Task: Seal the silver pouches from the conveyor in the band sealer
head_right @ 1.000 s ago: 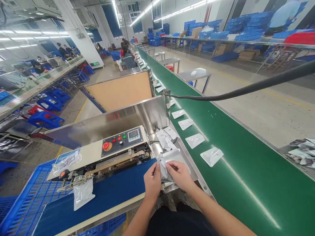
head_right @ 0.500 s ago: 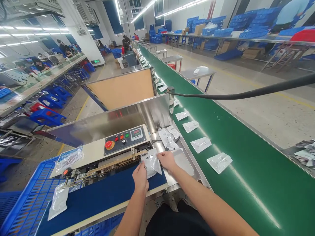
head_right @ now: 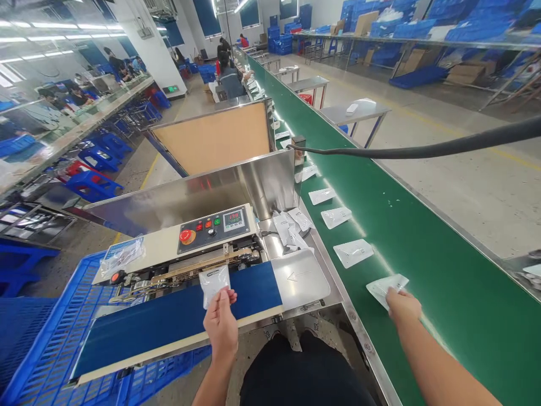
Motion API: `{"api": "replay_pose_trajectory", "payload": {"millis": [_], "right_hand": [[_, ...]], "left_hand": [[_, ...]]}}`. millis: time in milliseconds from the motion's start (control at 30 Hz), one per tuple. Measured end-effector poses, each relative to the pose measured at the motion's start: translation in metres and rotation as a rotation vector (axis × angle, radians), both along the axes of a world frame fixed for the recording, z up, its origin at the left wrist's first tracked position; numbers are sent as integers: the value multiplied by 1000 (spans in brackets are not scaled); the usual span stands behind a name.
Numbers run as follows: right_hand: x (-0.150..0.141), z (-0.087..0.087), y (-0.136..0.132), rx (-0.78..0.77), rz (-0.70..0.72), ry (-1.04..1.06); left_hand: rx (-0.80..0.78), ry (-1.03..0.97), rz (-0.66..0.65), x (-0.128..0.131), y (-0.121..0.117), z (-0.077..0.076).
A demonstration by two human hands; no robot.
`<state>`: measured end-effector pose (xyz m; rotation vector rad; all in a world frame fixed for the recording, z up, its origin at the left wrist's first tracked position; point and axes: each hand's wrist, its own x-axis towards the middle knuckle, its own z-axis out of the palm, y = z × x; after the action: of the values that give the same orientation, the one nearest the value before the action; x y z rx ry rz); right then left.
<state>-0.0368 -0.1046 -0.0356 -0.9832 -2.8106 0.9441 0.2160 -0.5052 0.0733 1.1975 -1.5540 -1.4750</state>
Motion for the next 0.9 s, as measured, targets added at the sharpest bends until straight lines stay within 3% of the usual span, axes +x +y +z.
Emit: {"api": "replay_pose_trajectory", "payload": {"millis": [67, 133, 233, 333, 400, 500, 633, 767, 900], "right_hand": [[9, 14, -9, -96, -72, -39], [19, 38, -31, -204, -44, 54], [41, 76, -78, -337, 221, 310], [69, 103, -126, -436, 609, 461], [85, 114, -151, -500, 788, 477], [101, 120, -175, -651, 853, 390], [104, 116, -195, -753, 776, 227], [87, 105, -218, -785, 628, 75], [65, 97, -253, -948, 476, -53]], "left_hand": [[-27, -5, -165, -18, 20, 3], [-101, -7, -365, -40, 41, 7], [-226, 23, -654, -72, 72, 12], [-250, 63, -795, -96, 91, 16], [-215, 47, -755, -102, 92, 17], [-186, -3, -630, -99, 81, 20], [-233, -18, -647, -89, 62, 17], [-21, -126, -414, -89, 42, -5], [188, -81, -211, -93, 20, -25]]}}
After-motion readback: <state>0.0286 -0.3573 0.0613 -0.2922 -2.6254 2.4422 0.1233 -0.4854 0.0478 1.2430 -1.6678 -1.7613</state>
